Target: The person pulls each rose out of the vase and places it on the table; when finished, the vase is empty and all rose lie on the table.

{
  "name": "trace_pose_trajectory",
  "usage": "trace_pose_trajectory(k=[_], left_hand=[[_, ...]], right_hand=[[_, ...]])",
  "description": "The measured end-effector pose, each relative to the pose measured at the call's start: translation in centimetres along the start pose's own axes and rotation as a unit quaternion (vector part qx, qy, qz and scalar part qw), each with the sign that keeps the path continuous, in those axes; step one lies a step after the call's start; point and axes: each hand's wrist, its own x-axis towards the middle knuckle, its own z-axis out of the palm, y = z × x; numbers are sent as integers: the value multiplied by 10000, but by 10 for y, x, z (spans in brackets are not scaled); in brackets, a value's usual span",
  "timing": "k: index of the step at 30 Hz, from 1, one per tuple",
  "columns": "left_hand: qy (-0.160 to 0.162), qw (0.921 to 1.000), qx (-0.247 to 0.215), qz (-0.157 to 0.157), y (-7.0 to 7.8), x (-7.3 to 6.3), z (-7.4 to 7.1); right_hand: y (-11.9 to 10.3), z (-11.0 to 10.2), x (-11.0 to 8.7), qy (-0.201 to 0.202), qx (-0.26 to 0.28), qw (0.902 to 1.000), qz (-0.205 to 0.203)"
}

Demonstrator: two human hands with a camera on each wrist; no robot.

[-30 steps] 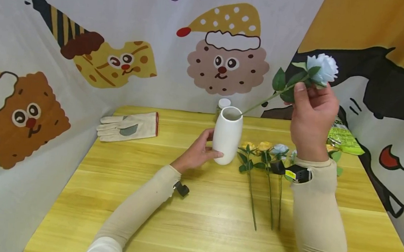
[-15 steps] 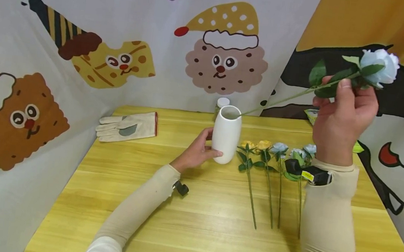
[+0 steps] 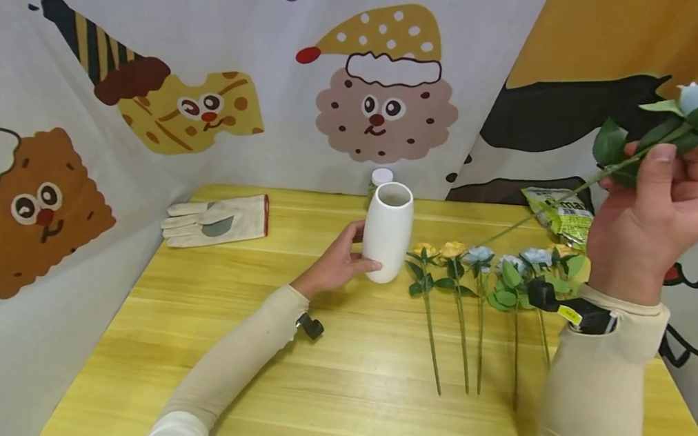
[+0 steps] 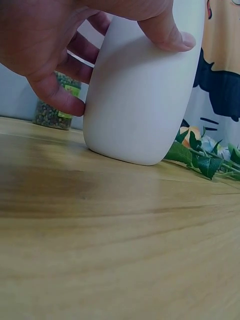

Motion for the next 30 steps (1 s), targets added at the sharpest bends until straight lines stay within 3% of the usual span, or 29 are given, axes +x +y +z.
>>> trace_pose_trajectory(k=[5, 12, 17, 22, 25, 27, 30], left_hand=[[-36, 10000, -14, 38, 0, 0, -1], [-37, 10000, 15, 60, 0, 0, -1], [-45, 9999, 6, 102, 1, -1, -1], [-30, 10000, 22, 93, 1, -1, -1], [-17, 10000, 50, 72, 1, -1, -1], [-5, 10000, 63, 66, 1, -1, 0], [0, 10000, 52, 78, 0, -1, 1]], right_hand=[[6, -14, -2, -107, -393, 9983, 408], [18, -41, 1, -273, -535, 9949, 814], [22, -66, 4, -369, -1435, 9838, 1009], [20, -88, 8, -453, -2322, 9599, 1505], [19, -99, 11, -451, -2850, 9399, 1827], [19, -107, 13, -496, -3321, 9203, 2007], [17, -120, 17, -690, -4155, 8809, 2157]])
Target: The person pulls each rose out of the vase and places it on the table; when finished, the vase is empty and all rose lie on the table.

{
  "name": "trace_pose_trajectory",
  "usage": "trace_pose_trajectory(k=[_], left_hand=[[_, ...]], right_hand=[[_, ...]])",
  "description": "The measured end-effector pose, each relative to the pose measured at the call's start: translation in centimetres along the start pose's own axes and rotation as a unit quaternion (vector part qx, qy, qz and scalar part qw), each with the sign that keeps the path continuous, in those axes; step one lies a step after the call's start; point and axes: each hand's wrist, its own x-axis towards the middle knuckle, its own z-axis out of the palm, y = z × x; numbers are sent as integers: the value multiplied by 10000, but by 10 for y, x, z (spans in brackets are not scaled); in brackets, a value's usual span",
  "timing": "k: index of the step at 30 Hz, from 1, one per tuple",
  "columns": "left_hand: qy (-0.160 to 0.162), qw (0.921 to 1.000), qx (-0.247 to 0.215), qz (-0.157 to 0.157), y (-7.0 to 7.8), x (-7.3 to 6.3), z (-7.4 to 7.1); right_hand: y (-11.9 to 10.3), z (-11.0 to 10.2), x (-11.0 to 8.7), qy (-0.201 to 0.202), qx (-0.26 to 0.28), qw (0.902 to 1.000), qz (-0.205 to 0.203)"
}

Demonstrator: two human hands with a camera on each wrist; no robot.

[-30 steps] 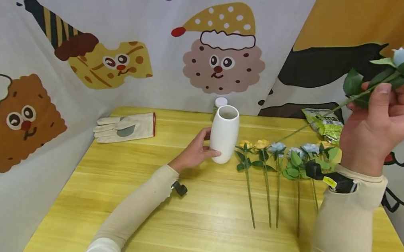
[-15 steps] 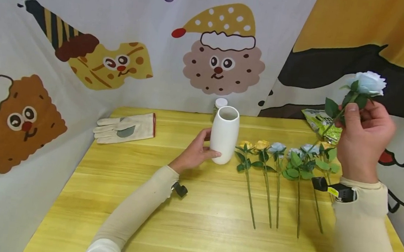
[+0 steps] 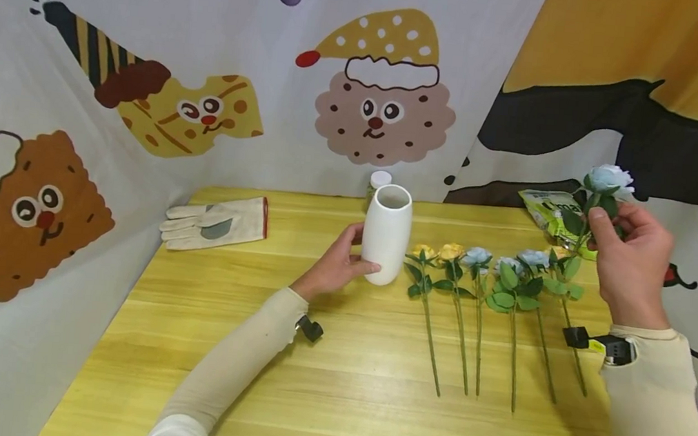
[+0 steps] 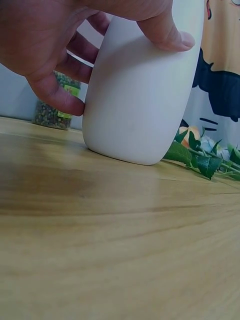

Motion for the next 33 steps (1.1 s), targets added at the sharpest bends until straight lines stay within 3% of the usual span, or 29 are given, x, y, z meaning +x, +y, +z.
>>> trace_pose_trajectory(k=[4, 11, 19, 23, 33], left_hand=[[-11, 10000, -33, -15, -1, -1, 1], [-7, 10000, -55, -1, 0, 0, 1], [3, 10000, -25, 9, 1, 1, -1], [-5, 10000, -35, 6, 0, 1, -1], [12, 10000, -66, -34, -2, 1, -1]], right_hand=[[13, -14, 3, -134, -1107, 9937, 100], [40, -42, 9, -664, -2187, 9735, 73], [72, -70, 23, -1192, -3664, 9227, 156], [88, -82, 33, -1456, -3945, 9066, 357], [127, -100, 57, -1849, -4183, 8871, 628]])
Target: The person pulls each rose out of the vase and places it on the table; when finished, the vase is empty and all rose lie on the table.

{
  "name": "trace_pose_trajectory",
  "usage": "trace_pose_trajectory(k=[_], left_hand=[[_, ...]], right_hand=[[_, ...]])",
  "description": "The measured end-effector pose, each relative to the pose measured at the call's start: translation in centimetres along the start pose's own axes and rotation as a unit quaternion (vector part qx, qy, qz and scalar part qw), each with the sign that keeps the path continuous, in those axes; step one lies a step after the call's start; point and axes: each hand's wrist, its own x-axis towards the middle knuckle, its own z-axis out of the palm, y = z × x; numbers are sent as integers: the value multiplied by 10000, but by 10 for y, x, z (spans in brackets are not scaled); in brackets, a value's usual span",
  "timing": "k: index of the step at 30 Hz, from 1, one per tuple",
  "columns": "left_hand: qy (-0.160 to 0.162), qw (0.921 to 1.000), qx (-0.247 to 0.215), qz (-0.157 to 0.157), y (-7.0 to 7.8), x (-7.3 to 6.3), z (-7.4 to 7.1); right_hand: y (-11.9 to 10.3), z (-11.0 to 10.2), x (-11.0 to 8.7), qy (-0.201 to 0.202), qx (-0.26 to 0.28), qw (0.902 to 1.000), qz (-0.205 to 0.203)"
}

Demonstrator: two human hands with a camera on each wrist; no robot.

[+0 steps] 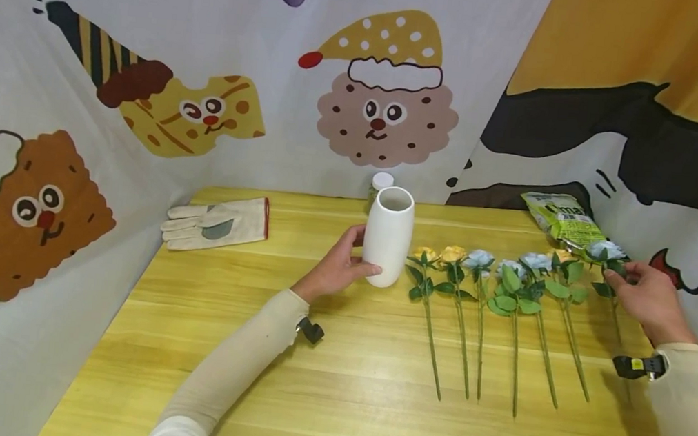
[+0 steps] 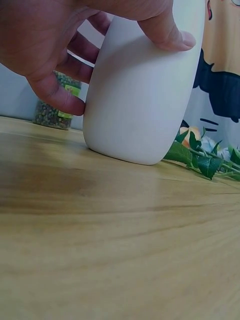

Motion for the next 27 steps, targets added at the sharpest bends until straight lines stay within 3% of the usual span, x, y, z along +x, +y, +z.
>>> trace_pose_trajectory(k=[6, 14, 27], left_hand=[[-19, 10000, 29, -36, 0, 0, 1], [1, 10000, 65, -54, 1, 0, 1], [37, 10000, -30, -12, 0, 0, 0]], right_hand=[[19, 6, 11, -423, -15, 9990, 174], [29, 10, 21, -1152, -71, 9933, 107], [30, 3, 20, -1242, 125, 9914, 390]])
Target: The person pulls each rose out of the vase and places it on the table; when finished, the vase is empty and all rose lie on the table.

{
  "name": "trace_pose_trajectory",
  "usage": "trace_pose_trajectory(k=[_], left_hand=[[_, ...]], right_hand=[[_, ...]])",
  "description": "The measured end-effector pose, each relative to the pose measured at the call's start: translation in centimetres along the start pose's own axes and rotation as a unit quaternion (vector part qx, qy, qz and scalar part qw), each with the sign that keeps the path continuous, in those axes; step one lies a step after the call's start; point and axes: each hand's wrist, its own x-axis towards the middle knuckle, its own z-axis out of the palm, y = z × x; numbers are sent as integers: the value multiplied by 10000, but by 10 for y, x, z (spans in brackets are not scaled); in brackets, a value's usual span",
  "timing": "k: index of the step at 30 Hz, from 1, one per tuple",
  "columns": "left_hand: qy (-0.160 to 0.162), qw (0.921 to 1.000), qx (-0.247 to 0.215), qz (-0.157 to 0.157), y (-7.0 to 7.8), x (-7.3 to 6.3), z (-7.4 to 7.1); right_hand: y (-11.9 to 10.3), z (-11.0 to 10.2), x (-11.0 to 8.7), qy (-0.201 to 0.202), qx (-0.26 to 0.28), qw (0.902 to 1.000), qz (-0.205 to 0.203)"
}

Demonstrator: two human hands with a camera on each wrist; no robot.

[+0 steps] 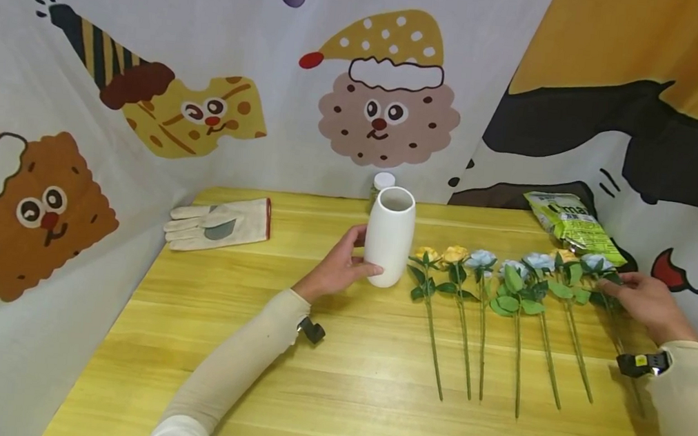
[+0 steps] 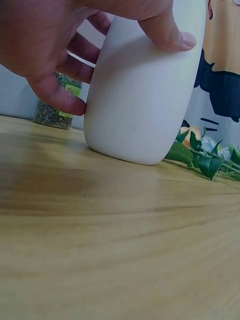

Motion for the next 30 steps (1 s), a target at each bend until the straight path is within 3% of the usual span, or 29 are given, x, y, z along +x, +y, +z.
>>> trace_pose_trajectory(k=[3, 11, 15, 20, 30], left_hand=[[24, 10000, 7, -30, 0, 0, -2], [78, 9999, -36, -64, 0, 0, -4], [79, 9999, -63, -39, 1, 0, -5], [85, 9999, -88, -55, 1, 0, -5], [120, 9999, -70, 73, 2, 0, -10]], right_hand=[[-3, 0, -2, 160, 18, 9998, 126], [-16, 3, -9, 1173, -86, 9931, 50], [-22, 2, -10, 1473, -101, 9890, 85], [-33, -2, -12, 1491, 65, 9888, 57], [-76, -3, -23, 1427, 256, 9882, -487]])
